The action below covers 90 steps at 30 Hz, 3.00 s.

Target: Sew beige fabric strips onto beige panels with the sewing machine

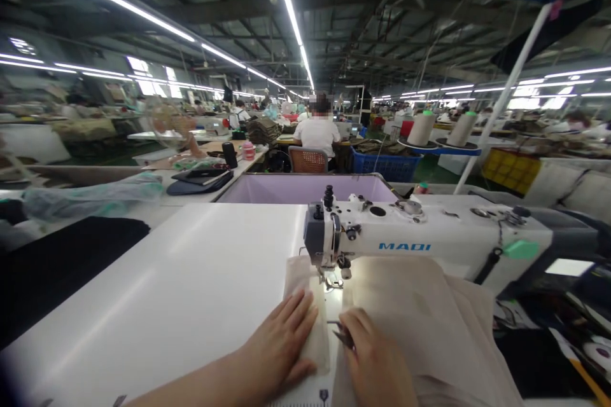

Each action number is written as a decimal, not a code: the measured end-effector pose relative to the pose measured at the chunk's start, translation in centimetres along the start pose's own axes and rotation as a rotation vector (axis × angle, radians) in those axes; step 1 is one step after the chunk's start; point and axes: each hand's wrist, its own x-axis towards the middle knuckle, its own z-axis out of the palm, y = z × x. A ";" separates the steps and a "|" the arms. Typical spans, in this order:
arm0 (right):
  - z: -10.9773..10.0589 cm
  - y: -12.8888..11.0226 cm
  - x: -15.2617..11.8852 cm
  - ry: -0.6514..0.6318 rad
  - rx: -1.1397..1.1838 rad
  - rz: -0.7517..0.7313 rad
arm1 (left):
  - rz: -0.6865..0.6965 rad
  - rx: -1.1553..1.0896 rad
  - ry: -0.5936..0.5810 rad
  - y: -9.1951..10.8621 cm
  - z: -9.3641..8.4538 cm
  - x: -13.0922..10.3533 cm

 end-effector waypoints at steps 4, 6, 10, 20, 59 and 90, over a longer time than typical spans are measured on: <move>0.1 3.0 -1.1 0.065 -0.008 -0.047 | 0.002 0.034 -0.055 0.1 -1.7 -1.4; 0.0 3.4 -1.3 0.106 -0.005 -0.058 | -0.014 0.043 -0.129 0.5 -2.3 -1.7; -1.1 2.1 -1.5 0.158 0.007 -0.035 | -0.153 0.143 -0.198 -0.7 -3.1 -0.4; -5.9 0.8 -3.2 0.150 -0.169 0.098 | -0.043 0.239 0.147 -4.8 0.4 1.7; -2.2 -5.8 -2.6 -0.045 0.485 -0.202 | 0.025 -0.258 -0.025 -2.0 -7.4 -12.0; 2.4 -3.8 1.2 0.001 0.440 0.288 | -0.878 -0.474 0.485 -2.9 -2.1 -8.1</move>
